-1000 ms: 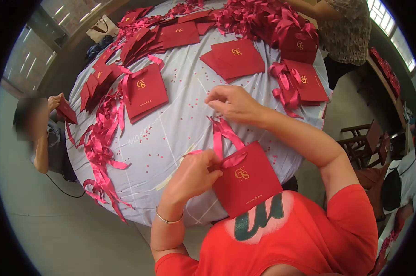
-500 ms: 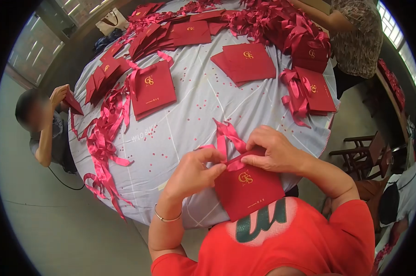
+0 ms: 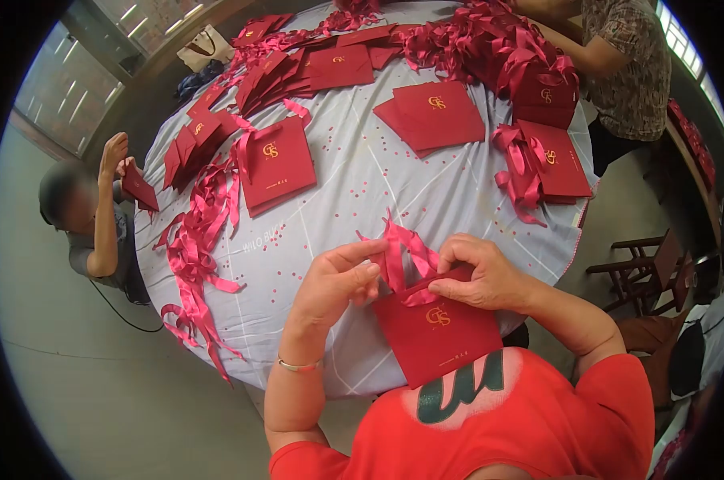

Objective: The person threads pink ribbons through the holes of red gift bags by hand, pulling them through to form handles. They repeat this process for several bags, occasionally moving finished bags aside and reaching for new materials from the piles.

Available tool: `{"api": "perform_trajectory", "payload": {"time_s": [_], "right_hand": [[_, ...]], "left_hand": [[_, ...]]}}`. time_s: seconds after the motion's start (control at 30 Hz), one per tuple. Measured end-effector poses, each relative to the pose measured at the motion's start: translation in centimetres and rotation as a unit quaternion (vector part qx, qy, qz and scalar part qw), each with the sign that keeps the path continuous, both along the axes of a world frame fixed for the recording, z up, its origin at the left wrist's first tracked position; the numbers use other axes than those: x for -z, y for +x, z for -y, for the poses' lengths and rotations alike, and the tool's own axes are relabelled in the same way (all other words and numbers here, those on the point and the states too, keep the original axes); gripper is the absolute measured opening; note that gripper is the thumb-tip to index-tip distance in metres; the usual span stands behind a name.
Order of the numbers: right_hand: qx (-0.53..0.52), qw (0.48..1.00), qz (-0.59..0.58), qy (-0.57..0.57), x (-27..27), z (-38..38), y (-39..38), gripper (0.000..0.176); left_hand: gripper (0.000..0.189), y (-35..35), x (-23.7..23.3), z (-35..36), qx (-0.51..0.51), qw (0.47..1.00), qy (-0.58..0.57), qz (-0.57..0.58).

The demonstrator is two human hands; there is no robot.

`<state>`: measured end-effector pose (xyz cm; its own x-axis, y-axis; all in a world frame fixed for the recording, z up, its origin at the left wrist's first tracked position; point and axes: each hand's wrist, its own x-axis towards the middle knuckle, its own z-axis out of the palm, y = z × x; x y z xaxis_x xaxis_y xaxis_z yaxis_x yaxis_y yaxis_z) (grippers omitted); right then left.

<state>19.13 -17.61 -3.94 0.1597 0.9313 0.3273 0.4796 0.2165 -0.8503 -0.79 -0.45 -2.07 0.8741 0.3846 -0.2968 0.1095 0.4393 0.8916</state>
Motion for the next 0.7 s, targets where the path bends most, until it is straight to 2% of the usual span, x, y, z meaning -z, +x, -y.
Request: {"api": "perform_trajectory", "payload": {"time_s": [0.33,0.43,0.57,0.63,0.67,0.7], "right_hand": [[-0.009,1.0,0.021,0.003,0.2,-0.3,-0.1,0.024],[-0.012,1.0,0.02,0.014,0.4,-0.2,-0.2,0.024],[-0.049,0.998,-0.022,-0.021,-0.2,0.2,0.0,0.023],[-0.041,0.998,-0.044,-0.034,-0.3,0.5,0.0,0.022],[-0.042,0.998,-0.042,-0.034,-0.2,0.5,0.1,0.022],[-0.029,0.997,-0.054,-0.049,0.0,0.6,0.2,0.02]], "left_hand": [[0.036,0.1,0.7,0.3,-0.042,0.996,0.05,0.056],[0.032,0.3,0.9,0.5,-0.095,0.992,0.052,0.059],[0.028,0.4,0.8,0.7,-0.122,0.985,0.119,0.011],[0.029,0.3,-0.1,1.1,-0.154,0.926,0.318,-0.13],[0.024,0.0,1.7,0.6,-0.196,0.852,0.478,-0.082],[0.023,-0.3,0.9,0.6,-0.165,0.874,0.442,-0.119]]}}
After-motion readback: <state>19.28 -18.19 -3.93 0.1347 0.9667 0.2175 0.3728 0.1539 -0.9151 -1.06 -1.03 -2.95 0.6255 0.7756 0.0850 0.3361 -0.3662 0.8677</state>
